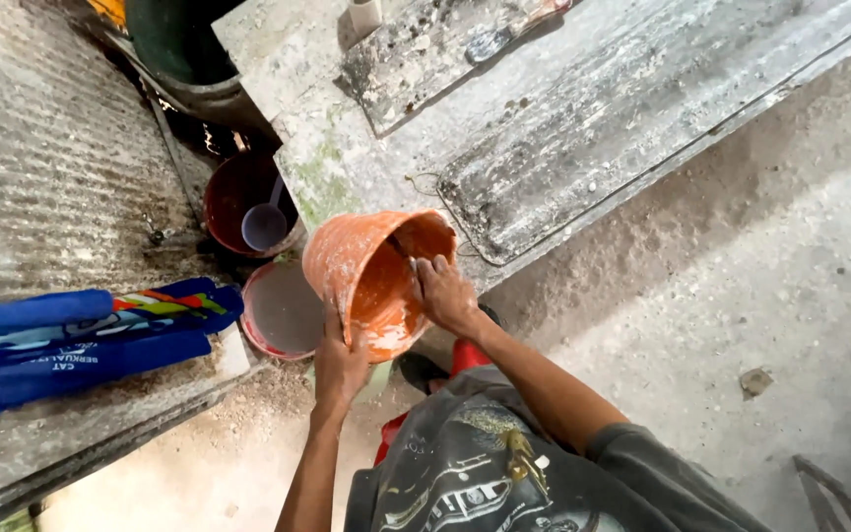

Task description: Cleaning out plaster or gypsum residue from a bucket using a putty knife and a brush.

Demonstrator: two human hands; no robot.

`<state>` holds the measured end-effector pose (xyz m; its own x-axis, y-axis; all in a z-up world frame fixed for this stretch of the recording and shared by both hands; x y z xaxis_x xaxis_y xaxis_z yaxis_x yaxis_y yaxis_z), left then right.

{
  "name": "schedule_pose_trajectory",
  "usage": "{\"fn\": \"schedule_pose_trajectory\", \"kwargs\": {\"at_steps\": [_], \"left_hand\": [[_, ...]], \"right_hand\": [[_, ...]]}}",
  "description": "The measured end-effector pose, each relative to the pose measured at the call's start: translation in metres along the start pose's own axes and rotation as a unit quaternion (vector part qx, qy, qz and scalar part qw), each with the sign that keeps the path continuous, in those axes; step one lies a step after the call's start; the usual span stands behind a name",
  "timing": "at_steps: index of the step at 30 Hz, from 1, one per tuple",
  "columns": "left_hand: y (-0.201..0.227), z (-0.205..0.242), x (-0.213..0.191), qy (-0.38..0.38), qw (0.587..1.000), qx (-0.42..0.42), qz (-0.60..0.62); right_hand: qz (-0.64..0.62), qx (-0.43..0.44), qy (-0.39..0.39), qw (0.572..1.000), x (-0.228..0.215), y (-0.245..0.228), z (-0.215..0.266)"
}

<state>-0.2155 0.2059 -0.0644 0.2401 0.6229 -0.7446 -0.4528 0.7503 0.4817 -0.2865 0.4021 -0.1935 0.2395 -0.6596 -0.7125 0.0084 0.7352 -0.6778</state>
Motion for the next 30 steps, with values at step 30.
{"fn": "schedule_pose_trajectory", "kwargs": {"at_steps": [30], "left_hand": [[0.039, 0.028, -0.039, 0.012, 1.000, -0.015, 0.011]], "right_hand": [[0.186, -0.114, 0.109, 0.970, 0.049, -0.034, -0.014]]}}
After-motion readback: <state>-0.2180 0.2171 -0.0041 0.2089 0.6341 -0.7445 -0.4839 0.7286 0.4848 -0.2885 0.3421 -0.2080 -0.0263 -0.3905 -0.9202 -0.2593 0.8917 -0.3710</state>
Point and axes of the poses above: each hand's wrist, its own z-axis away from the middle knuckle, its own x-axis out of the palm, y = z × x, the point moved 7 cm from there along -z, towards the middle knuckle, and after that the axes turned 11 degrees about -z, right-handed, at the moved point
